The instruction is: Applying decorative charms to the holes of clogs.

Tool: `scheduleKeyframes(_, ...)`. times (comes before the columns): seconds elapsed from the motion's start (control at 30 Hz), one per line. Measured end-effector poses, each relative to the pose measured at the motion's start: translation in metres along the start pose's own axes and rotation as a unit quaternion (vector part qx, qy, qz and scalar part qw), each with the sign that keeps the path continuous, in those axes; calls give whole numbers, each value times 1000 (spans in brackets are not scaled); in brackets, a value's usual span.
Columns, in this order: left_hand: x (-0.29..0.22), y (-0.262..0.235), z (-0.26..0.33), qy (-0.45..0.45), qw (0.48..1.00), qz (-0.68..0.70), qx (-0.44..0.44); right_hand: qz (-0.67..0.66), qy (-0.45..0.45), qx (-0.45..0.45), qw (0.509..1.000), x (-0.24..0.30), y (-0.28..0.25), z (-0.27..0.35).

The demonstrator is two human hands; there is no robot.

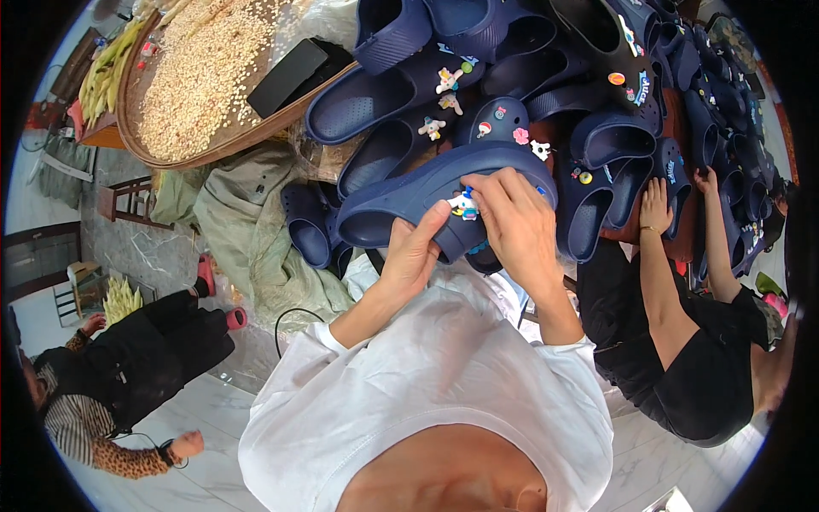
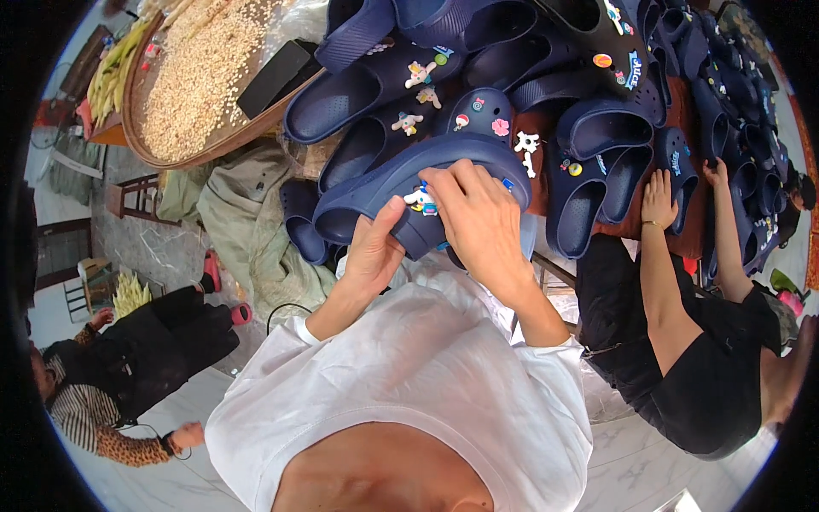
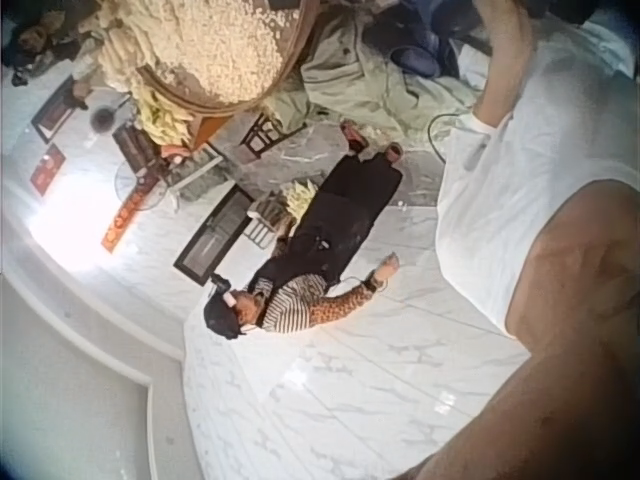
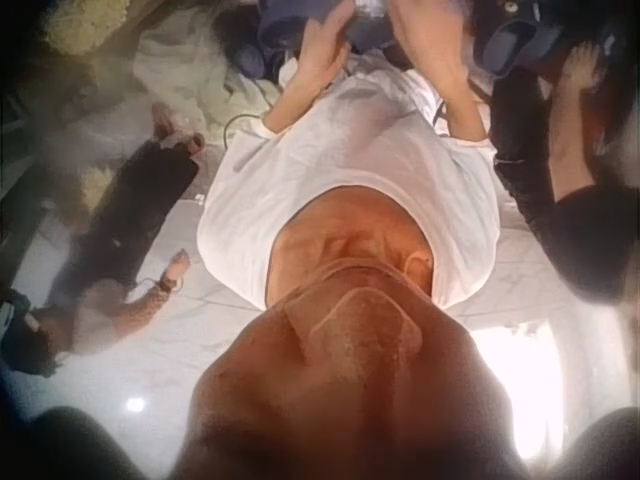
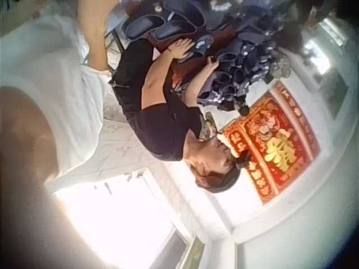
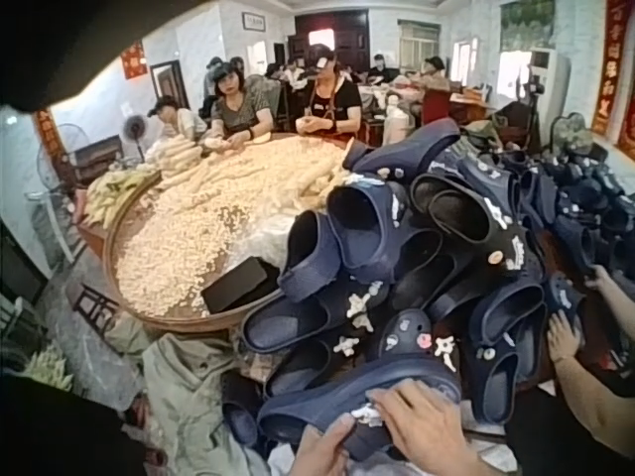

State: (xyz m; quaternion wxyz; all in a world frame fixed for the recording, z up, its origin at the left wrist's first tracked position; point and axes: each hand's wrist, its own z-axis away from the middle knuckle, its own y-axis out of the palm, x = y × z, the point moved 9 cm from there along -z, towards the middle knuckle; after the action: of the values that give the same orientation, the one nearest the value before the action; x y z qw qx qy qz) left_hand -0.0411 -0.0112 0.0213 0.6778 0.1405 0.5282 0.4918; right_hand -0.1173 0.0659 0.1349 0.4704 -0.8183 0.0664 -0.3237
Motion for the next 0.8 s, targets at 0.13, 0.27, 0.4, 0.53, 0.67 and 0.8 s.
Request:
scheduleKeyframes(0.13,1,1,-1,-5,1000,-12,-12,4,-2,-9,1000,2,2,0)
scheduleKeyframes(0.27,1,1,-3,19,998,-50,-30,11,-8,-38,999,1,5,1)
scheduleKeyframes(0.4,0,0,-8,17,999,-30,-42,-41,-5,-68,997,-1,1,1)
scheduleKeyframes(0.53,3,-7,-10,1,998,-39,-48,-82,-17,-64,994,-1,-2,4)
scheduleKeyframes(0.67,2,-4,-6,4,999,-30,-28,-80,-19,-68,994,-2,-2,6)
scheduleKeyframes(0.8,3,-4,-6,9,1000,-13,-20,-75,-4,-65,995,-3,0,7)
